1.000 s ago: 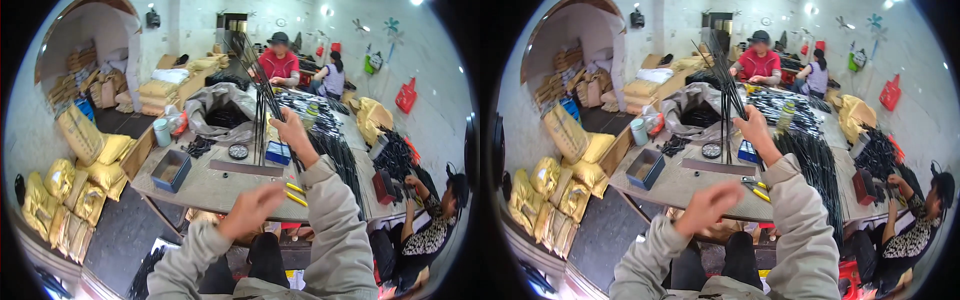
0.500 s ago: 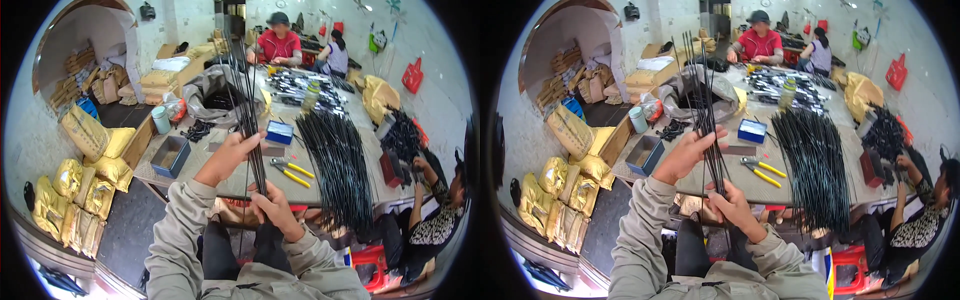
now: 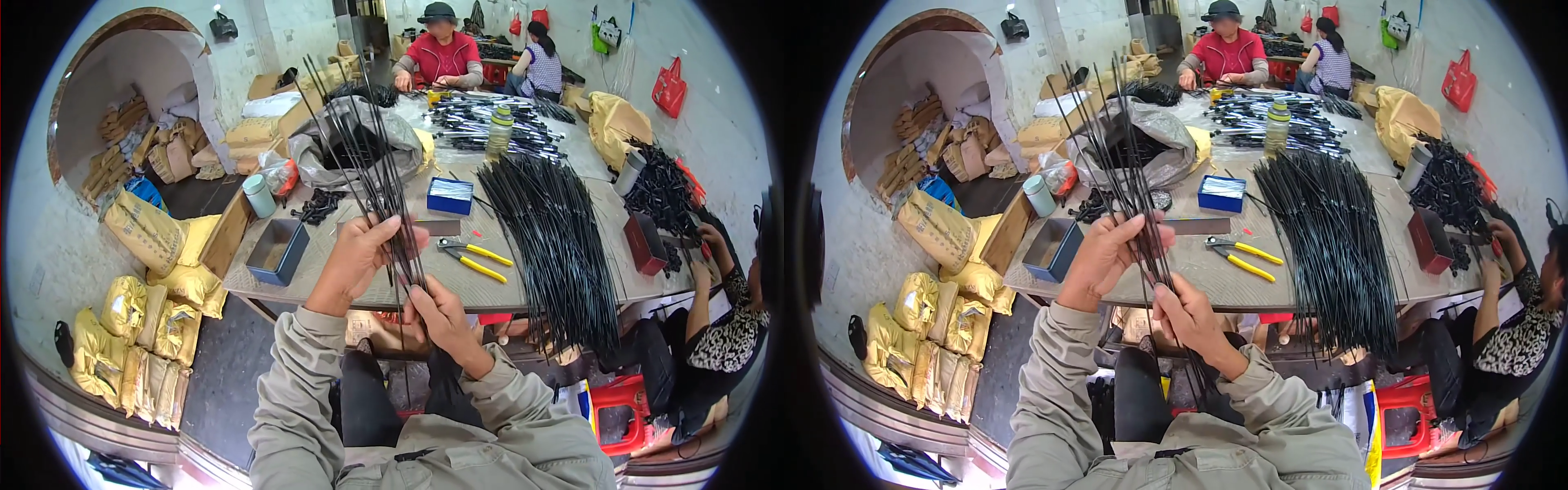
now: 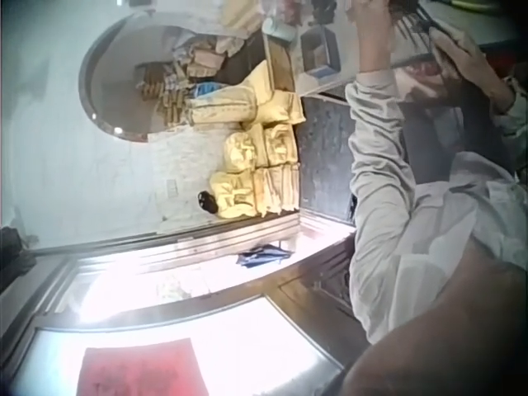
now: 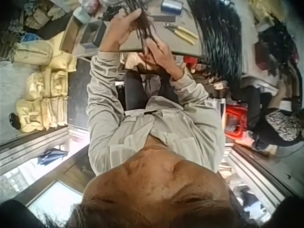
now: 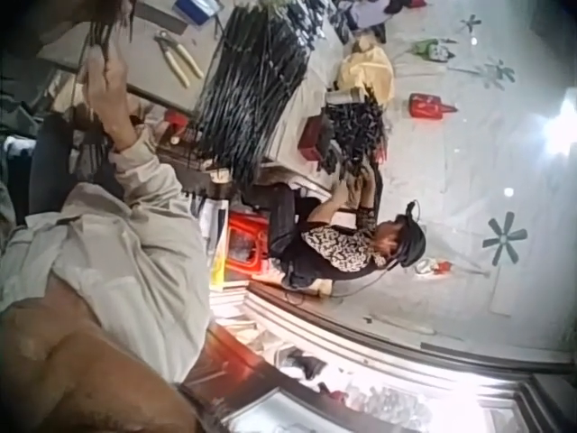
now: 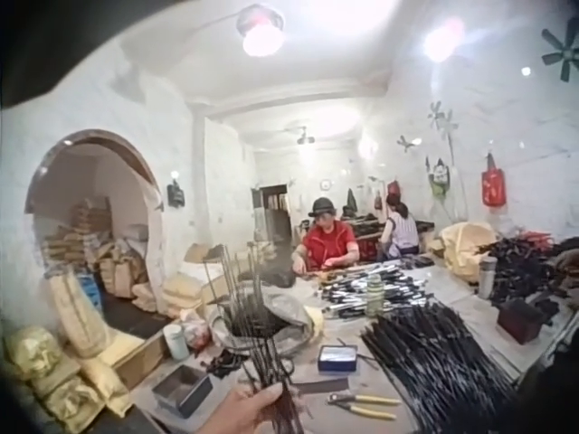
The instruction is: Assembling electrical cables by attaching connectors and using a wire-cutting tool.
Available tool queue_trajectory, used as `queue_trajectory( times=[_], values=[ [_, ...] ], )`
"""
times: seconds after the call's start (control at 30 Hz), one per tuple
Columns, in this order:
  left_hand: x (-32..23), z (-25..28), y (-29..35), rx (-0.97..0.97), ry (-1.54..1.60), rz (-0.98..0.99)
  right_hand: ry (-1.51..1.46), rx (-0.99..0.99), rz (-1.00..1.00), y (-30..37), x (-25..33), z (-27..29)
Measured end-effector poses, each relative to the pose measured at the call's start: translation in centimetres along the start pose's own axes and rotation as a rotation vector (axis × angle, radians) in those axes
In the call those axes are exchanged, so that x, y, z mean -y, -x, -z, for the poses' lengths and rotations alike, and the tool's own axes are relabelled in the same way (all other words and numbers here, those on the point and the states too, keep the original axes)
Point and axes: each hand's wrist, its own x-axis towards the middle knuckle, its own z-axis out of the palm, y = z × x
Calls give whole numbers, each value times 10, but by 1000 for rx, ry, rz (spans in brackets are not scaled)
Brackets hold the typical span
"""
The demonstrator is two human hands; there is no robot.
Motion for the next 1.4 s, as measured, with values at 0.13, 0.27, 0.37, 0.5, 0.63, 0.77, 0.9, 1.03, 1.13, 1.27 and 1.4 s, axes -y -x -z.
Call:
queue_trajectory(
  times=[0.13,0.27,0.37,0.5,0.63,0.77,0.9,1.03,1.13,1.27,1.4],
  values=[
    [17,-19,-12,-24,357,-114,30,-183,151,-3,-4,-6],
    [25,-21,-16,-12,412,-165,82,-207,149,-17,-1,2],
    [24,-16,-19,-69,484,-100,77,-259,237,-28,-11,6],
    [26,-20,-19,-175,429,-132,264,-252,361,-37,-13,15],
    [29,-17,-19,-201,384,-166,204,-222,271,-36,10,23],
    [34,-30,-20,-230,361,-287,320,-173,294,-36,13,22],
    [32,-34,-21,-252,363,-266,267,-181,226,-30,16,12],
    [34,-35,-21,-261,391,-186,361,-209,267,-26,12,9],
    [33,-34,-21,-224,394,-118,470,-221,300,-28,7,18],
    [36,-32,-20,-182,336,-140,543,-223,302,-30,7,23],
    [41,-43,-21,-252,312,-189,570,-231,376,-33,5,16]
  ],
)
